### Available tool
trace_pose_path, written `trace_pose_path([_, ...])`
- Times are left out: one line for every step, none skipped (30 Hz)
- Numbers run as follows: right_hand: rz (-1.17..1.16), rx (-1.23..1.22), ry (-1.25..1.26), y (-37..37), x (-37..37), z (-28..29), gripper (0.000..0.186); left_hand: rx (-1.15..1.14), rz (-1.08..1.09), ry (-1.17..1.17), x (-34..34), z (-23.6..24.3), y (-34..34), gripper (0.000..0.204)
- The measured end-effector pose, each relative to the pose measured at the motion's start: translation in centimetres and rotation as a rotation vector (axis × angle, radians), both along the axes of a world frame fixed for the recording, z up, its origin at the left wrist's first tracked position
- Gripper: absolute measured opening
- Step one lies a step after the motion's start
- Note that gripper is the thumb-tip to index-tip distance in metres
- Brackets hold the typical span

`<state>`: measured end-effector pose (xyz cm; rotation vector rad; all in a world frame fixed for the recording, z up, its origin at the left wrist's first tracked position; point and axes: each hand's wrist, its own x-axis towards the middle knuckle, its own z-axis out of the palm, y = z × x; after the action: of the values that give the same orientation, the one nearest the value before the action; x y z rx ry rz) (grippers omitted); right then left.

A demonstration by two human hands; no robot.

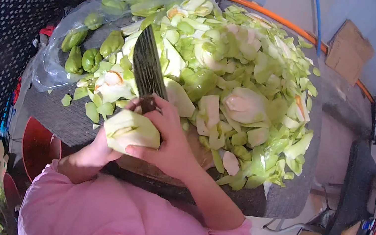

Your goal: The person is peeling and slicing chayote squash with a knife on a wooden board.

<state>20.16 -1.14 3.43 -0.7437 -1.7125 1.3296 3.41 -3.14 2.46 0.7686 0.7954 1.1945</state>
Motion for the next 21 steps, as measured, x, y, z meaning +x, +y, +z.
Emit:
trace_pose_path([-0.011,0.109,-0.051,-0.2,0.0,0.0,0.051,-0.055,-0.011,-0.029,-0.2,-1.5,0.3,0.046])
trace_pose_path([-0.022,0.219,-0.100,-0.5,-0.1,-0.1,0.050,-0.074,-0.022,-0.024,-0.6,-2.1,0.2,0.042])
trace_pose_path([-0.036,0.329,-0.147,-0.7,-0.1,-0.2,0.049,-0.094,-0.033,-0.018,-0.7,-2.0,0.2,0.038])
trace_pose_path([0.028,0.308,-0.093,-0.5,0.0,0.2,0.049,-0.085,-0.052,0.022,-0.5,0.0,0.4,0.035])
trace_pose_path([0.020,0.286,-0.041,-0.5,0.0,0.3,0.048,-0.076,-0.071,0.063,-0.3,1.2,0.8,0.032])
trace_pose_path([0.014,0.265,0.008,-0.6,0.1,0.4,0.048,0.040,-0.016,0.116,-0.1,0.8,1.3,0.028])
trace_pose_path([0.008,0.243,0.057,-0.6,0.2,0.5,0.047,0.084,0.100,0.086,-0.3,1.2,1.4,0.026])
trace_pose_path([-0.053,0.369,0.022,0.0,0.6,0.2,0.047,0.080,0.182,0.072,-1.4,2.1,1.3,0.027])
trace_pose_path([-0.087,0.237,0.031,-0.1,1.2,0.3,0.047,0.077,0.256,0.057,-2.5,3.1,1.2,0.028])
trace_pose_path([-0.131,0.104,0.037,-0.2,1.9,0.2,0.047,0.141,0.340,0.213,-3.1,4.2,0.8,0.029])
trace_pose_path([-0.175,-0.030,0.046,-0.3,2.4,0.1,0.046,0.207,0.423,0.369,-3.7,5.3,0.4,0.030])
trace_pose_path([-0.188,0.050,0.123,0.0,2.7,-0.4,0.047,0.334,0.334,0.556,-5.1,6.1,-0.1,0.029])
trace_pose_path([-0.178,0.068,0.177,0.1,2.8,-0.4,0.047,0.458,0.245,0.737,-6.4,6.8,-0.6,0.029])
trace_pose_path([-0.168,0.085,0.232,0.2,2.9,-0.5,0.047,0.475,0.199,0.801,-7.0,7.3,-1.1,0.029])
trace_pose_path([-0.148,0.103,0.283,0.2,2.8,-0.4,0.047,0.533,0.163,0.870,-7.1,7.7,-1.3,0.029])
trace_pose_path([-0.129,0.101,0.262,0.0,2.7,-0.2,0.048,0.591,0.127,0.938,-7.2,8.1,-1.3,0.029])
trace_pose_path([-0.109,0.100,0.241,-0.2,2.7,0.1,0.048,0.648,0.089,1.005,-7.3,8.4,-1.5,0.029])
trace_pose_path([-0.091,0.101,0.219,-0.3,2.7,0.2,0.049,0.615,0.070,1.039,-6.9,8.9,-1.7,0.030])
trace_pose_path([-0.096,0.089,0.211,-0.4,2.6,0.2,0.050,0.617,0.056,1.058,-6.8,9.0,-1.7,0.029])
trace_pose_path([-0.100,0.077,0.202,-0.5,2.4,0.2,0.050,0.620,0.041,1.077,-6.8,9.0,-1.7,0.029])
trace_pose_path([-0.105,0.067,0.196,-0.6,2.2,0.2,0.051,0.625,0.027,1.098,-6.7,9.2,-1.7,0.028])
